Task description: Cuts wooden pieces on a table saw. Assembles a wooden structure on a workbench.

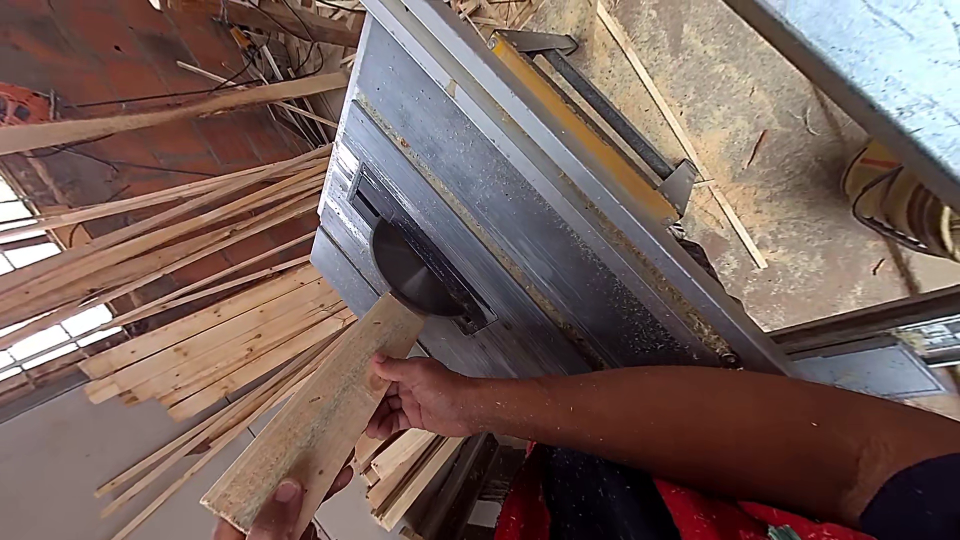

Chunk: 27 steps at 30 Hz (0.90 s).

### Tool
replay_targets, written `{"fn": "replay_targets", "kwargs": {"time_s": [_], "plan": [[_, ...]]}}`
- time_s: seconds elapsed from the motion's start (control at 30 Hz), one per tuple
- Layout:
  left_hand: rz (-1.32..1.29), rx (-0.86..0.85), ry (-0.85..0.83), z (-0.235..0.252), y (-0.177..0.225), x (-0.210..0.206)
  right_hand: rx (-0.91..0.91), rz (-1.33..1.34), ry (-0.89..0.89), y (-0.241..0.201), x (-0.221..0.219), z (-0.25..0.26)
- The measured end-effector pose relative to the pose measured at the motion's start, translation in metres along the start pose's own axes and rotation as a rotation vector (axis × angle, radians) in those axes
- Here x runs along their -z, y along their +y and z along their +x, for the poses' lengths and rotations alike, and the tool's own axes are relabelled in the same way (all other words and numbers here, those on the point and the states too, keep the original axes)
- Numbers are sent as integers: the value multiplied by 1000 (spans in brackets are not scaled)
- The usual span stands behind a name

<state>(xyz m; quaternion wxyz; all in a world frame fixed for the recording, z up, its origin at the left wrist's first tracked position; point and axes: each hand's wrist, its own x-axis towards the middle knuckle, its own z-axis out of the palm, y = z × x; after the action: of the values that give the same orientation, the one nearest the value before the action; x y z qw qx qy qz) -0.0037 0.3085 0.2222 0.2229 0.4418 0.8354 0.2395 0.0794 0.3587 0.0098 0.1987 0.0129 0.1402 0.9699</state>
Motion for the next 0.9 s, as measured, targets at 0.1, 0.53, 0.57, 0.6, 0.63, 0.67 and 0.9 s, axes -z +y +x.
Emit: {"fn": "replay_targets", "kwargs": {"time_s": [0.1,0.53,0.57,0.6,0.63,0.67,0.9], "plan": [[-17,0,3,2,-2,-3,12,4,15,1,1,-1],[-43,76,92,-13,-19,22,-78,-150,47,5,-12,0],[-74,107,97,-22,-28,36,-110,-198,20,13,-13,2],[-115,127,100,-33,-38,50,-137,-220,-16,24,-14,5],[-167,131,107,-44,-46,64,-159,-228,-58,35,-16,8],[-219,117,110,-56,-53,76,-173,-241,-108,43,-20,10],[-661,-82,254,-124,-112,98,-162,-573,-176,82,-54,4]]}}
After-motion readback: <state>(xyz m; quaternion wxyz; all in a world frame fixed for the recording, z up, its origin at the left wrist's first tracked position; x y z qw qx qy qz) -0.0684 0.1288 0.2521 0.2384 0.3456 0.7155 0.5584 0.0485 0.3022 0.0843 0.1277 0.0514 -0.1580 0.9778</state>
